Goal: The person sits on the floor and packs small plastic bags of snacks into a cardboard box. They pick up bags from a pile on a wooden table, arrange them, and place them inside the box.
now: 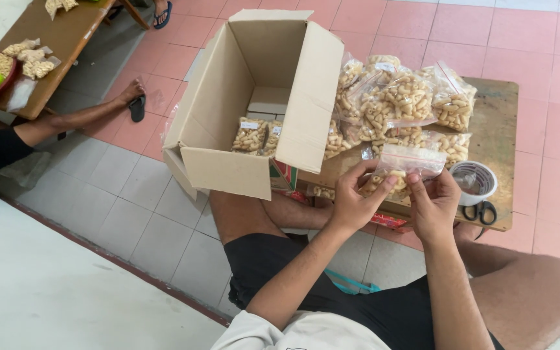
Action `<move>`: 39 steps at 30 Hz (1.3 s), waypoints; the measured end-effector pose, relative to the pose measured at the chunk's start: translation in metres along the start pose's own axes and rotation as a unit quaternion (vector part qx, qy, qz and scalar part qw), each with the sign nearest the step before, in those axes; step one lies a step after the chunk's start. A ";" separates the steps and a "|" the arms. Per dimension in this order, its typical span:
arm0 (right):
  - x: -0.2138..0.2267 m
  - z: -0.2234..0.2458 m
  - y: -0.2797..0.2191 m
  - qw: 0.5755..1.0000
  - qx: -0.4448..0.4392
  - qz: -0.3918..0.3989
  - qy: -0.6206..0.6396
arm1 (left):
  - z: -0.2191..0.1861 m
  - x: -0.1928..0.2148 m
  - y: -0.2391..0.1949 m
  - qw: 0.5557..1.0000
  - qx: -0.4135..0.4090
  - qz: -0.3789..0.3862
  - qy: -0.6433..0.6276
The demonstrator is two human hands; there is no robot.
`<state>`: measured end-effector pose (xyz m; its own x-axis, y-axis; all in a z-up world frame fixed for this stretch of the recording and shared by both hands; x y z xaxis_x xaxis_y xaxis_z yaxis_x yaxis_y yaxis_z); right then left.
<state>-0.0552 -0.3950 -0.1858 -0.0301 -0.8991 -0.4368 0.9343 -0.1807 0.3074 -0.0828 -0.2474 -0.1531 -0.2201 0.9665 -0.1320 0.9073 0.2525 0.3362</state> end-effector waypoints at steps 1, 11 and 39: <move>0.006 -0.006 0.000 1.000 -0.002 0.000 -0.001 | 0.002 0.002 0.000 1.000 0.002 -0.001 0.000; 0.007 -0.006 0.001 0.999 0.019 0.006 -0.046 | -0.002 0.003 0.002 1.000 0.002 -0.004 -0.023; 0.002 0.003 0.001 0.996 0.035 0.011 -0.078 | 0.002 -0.002 0.003 0.996 0.049 -0.005 -0.079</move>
<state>-0.0552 -0.3982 -0.1838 -0.0699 -0.9532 -0.2942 0.9088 -0.1824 0.3752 -0.0787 -0.2488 -0.1533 -0.1766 0.9426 -0.2834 0.9378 0.2485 0.2424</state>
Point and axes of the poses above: each hand's wrist, its own y-axis towards the middle knuckle, its own x-axis out of the back of the hand, z = x × y, the point moved 4 cm from there along y, towards the middle knuckle, and after that the axes turned 2 degrees about -y, right-handed, at the moved point
